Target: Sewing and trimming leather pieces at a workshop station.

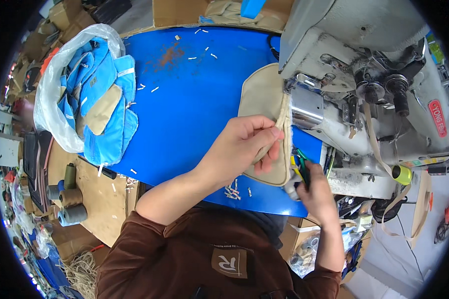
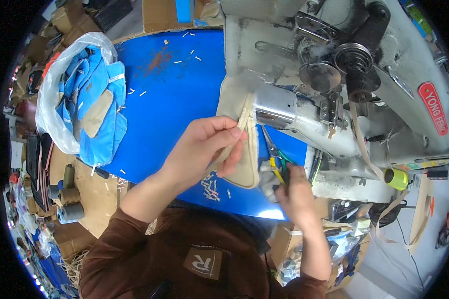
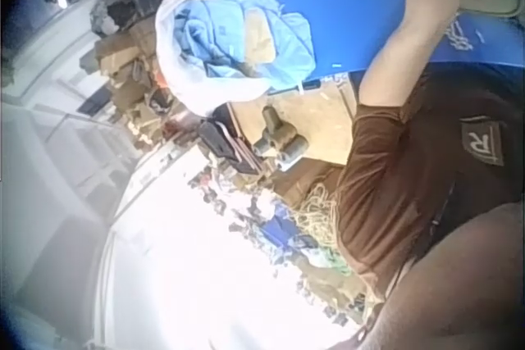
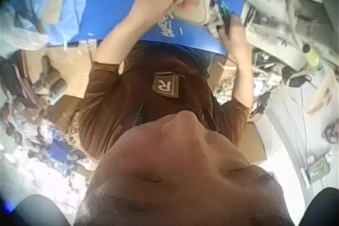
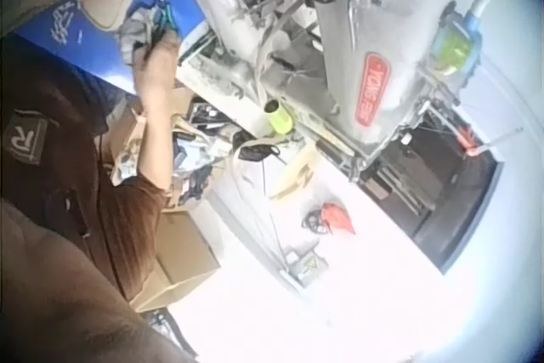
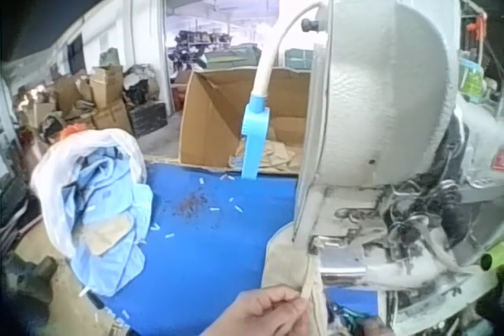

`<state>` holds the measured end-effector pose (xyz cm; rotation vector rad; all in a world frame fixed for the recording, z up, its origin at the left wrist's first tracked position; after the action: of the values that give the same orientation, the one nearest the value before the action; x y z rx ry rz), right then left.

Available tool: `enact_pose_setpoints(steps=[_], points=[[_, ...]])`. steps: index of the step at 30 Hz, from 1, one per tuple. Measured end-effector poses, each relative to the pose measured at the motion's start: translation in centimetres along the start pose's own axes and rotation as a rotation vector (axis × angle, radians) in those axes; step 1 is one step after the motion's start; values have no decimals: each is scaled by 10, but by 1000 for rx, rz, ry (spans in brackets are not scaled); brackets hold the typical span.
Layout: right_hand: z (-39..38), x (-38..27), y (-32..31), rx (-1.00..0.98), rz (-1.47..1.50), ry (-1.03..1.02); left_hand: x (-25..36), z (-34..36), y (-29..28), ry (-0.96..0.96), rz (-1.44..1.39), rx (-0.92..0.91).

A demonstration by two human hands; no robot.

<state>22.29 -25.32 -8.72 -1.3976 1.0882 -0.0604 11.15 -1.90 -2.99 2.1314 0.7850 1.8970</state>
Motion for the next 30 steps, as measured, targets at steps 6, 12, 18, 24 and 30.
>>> enact_pose_setpoints(steps=[6,12,18,24,30], points=[[-20,-2,-60,-191,878,156,3,-4,5,-70,20,29],[2,-37,-89,-443,709,101,4,-8,5,-5,34,60],[19,-52,-103,-529,580,121,3,-9,5,-21,85,66],[31,-53,-94,-453,471,-51,3,-13,5,-43,152,40],[13,-38,-71,-342,458,-87,12,-30,0,-74,248,5]])
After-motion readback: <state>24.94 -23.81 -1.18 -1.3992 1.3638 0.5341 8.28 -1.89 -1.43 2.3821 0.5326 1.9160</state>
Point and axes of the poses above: each hand's wrist, its own z-axis towards the middle knuckle, its own y-axis out of the palm, x = y × z, the point moved 1 cm from there along z, towards the middle knuckle, and after that the axes turned 3 degrees about -x, right-handed, at the moved point
